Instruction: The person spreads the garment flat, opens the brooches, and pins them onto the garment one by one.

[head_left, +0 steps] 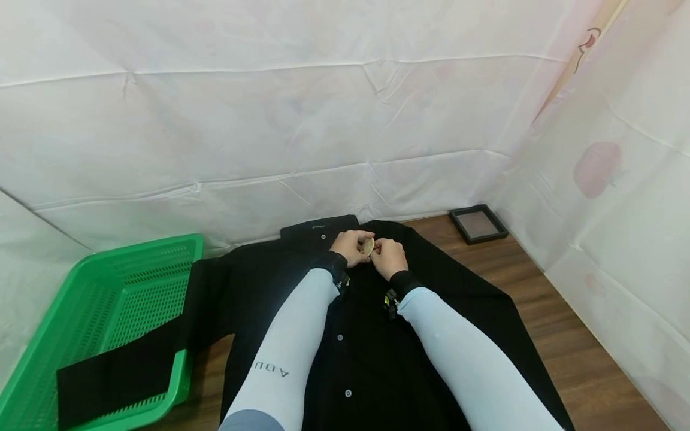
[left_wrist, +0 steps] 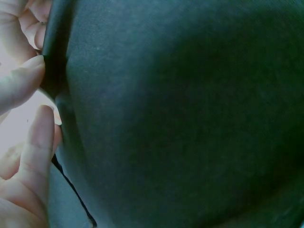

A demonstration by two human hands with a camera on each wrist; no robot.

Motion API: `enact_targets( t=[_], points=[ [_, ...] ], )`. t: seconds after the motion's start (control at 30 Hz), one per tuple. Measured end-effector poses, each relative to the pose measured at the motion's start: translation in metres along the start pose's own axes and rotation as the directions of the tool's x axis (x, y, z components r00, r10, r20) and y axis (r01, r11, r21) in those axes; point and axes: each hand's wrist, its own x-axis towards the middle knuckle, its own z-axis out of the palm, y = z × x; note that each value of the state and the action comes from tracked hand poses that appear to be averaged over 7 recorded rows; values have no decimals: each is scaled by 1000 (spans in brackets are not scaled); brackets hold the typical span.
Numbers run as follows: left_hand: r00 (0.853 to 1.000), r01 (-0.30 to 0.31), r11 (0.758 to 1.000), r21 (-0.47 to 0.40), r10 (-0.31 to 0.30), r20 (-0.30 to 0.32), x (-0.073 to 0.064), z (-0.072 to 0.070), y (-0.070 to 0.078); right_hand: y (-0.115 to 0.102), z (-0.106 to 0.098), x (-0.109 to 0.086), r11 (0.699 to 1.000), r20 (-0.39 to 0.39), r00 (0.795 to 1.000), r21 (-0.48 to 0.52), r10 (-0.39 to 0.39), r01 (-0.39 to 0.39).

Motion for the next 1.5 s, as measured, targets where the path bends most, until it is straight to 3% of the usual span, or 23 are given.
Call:
enact_targets(
  t=[0.47,0.7,0.9,1.17,1.5],
  points=[
    [1000,-26,1000,-6,26,-7,4,5,-6,2,0,-1,997,5,998,-29,-69,69],
    [1000,-23,997,-73,24,3,2,6,-9,9,1,-5,996,-16,999,80,-31,32],
    [1000,-11,995,-100,11,-4,0,3,-12,14,2,-6,988,20,1000,154,-12,9],
    [1000,-16,996,-85,16,-2,-6,0,-14,18,4,-3,985,72,997,169,6,-18],
    [1000,-10,992,-122,12,10,-9,0,-16,17,2,-5,983,72,997,183,1,-14]
  ],
)
